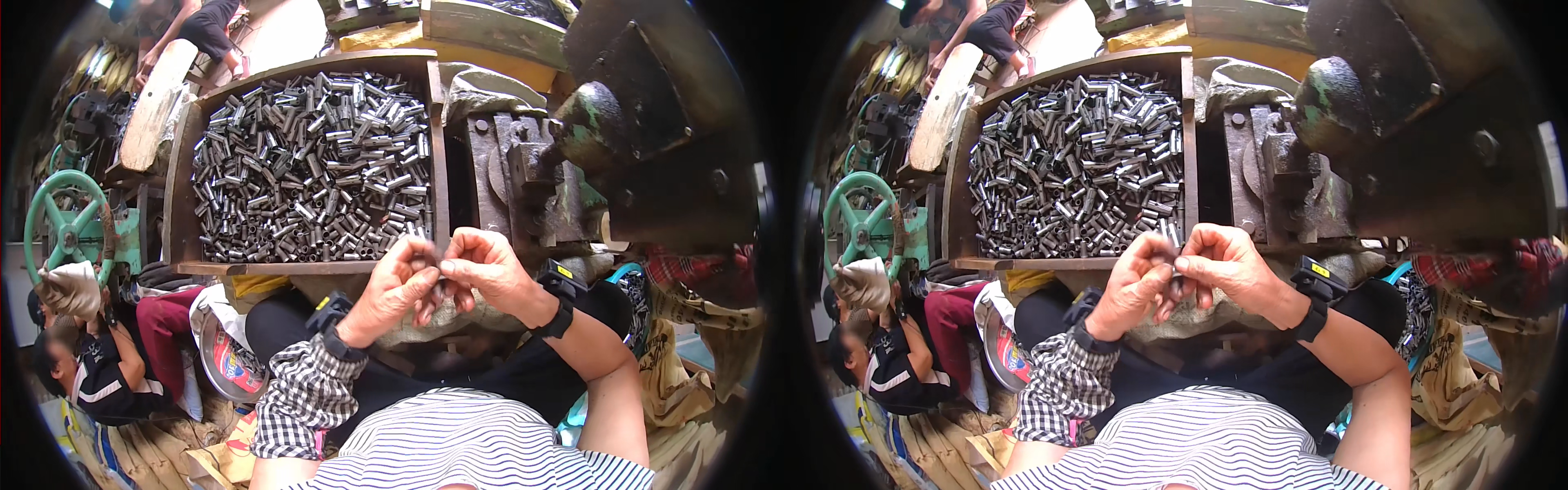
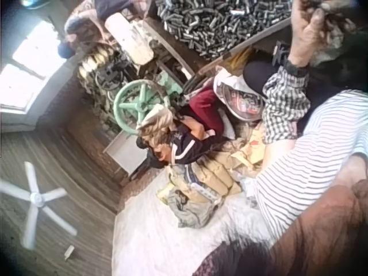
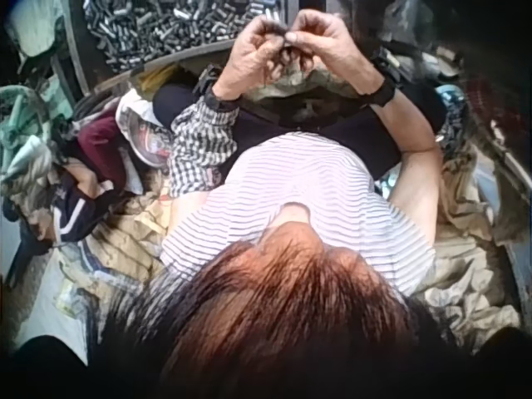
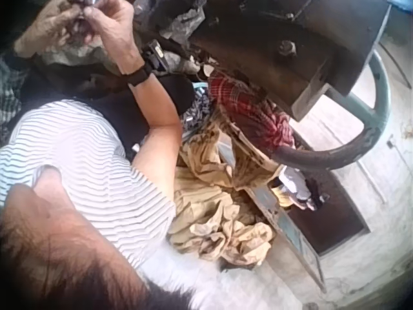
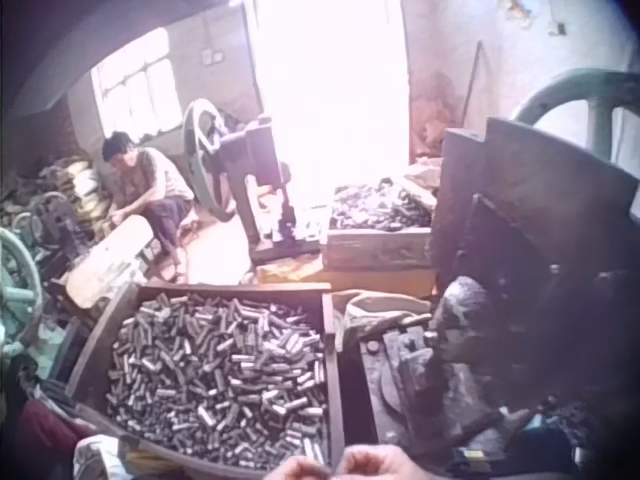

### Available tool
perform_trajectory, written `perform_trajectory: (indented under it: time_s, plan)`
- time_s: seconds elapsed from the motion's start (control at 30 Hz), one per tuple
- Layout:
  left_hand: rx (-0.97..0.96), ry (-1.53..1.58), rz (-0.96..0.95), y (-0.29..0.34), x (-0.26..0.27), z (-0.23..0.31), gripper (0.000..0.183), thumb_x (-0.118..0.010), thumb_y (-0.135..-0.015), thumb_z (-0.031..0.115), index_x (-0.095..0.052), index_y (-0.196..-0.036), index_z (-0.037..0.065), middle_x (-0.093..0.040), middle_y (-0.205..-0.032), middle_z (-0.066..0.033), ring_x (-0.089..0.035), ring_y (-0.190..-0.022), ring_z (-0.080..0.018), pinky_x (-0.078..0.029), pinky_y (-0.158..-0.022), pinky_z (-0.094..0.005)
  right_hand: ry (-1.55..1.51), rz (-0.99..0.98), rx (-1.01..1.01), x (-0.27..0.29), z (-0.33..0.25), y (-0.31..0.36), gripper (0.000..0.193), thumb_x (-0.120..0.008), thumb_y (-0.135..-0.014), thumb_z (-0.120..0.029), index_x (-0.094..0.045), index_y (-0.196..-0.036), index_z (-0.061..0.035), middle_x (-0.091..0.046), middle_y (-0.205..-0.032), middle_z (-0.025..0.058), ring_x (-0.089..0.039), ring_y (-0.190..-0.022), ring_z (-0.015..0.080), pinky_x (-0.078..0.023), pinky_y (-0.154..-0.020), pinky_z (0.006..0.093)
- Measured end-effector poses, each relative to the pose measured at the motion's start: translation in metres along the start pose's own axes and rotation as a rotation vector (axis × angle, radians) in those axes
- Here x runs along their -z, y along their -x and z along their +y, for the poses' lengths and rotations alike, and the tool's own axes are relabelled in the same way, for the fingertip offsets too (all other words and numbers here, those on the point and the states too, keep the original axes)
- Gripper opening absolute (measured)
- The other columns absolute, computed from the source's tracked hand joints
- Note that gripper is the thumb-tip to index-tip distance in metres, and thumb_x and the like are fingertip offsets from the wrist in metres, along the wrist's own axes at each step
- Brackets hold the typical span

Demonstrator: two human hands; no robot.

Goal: Operating a manual pressing machine to process small metal components.

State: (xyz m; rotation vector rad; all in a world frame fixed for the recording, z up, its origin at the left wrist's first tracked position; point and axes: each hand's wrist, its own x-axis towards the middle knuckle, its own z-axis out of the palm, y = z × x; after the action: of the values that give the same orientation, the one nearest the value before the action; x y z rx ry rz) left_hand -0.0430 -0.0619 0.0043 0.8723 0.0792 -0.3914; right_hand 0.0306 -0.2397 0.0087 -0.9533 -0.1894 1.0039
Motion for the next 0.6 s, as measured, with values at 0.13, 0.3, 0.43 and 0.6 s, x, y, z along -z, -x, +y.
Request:
perform_trajectory:
  time_s: [0.13, 0.3, 0.43, 0.6]
  plan:
    - [0.022, -0.298, -0.033, 0.006, -0.006, 0.012, 0.03, -0.049, -0.095, 0.014, -0.038, -0.122, 0.007, -0.056, -0.084, -0.0039, -0.047, -0.056, -0.0041, -0.036, -0.047, -0.0162, 0.11, -0.031, 0.026, -0.002, -0.002, 0.002, 0.015, -0.06, -0.089, -0.011, -0.05, -0.084, -0.0016, -0.06, -0.069, 0.0053, -0.061, -0.057, 0.0093, -0.05, -0.044, 0.0202]
    - [-0.1, -0.52, -0.071, 0.02, -0.019, 0.025, 0.027, -0.045, -0.096, 0.009, -0.046, -0.123, 0.003, -0.059, -0.083, -0.0018, -0.051, -0.068, -0.0039, -0.04, -0.057, -0.016, 0.114, 0.058, 0.109, -0.024, -0.005, 0.019, 0.014, -0.059, -0.09, -0.012, -0.052, -0.085, -0.0004, -0.06, -0.071, 0.005, -0.06, -0.059, 0.0078, -0.05, -0.045, 0.0202]
    - [-0.024, -0.134, 0.105, 0.042, -0.014, 0.034, 0.03, -0.047, -0.096, 0.013, -0.049, -0.124, 0.003, -0.064, -0.083, -0.0095, -0.048, -0.051, -0.0033, -0.039, -0.044, -0.0161, 0.472, 0.278, 0.372, -0.039, -0.029, 0.054, 0.011, -0.06, -0.088, -0.009, -0.056, -0.088, 0.0013, -0.058, -0.071, 0.0023, -0.053, -0.058, 0.0036, -0.046, -0.048, 0.0184]
    - [-0.169, 0.069, 0.21, 0.086, -0.015, 0.055, 0.037, -0.043, -0.094, 0.007, -0.039, -0.129, -0.005, -0.059, -0.089, -0.0188, -0.052, -0.046, -0.0068, -0.044, -0.037, -0.0134, 0.813, 0.548, 0.875, -0.066, -0.078, 0.124, 0.022, -0.056, -0.083, 0.004, -0.053, -0.105, 0.0002, -0.061, -0.091, 0.0064, -0.056, -0.077, 0.0066, -0.045, -0.066, 0.0194]
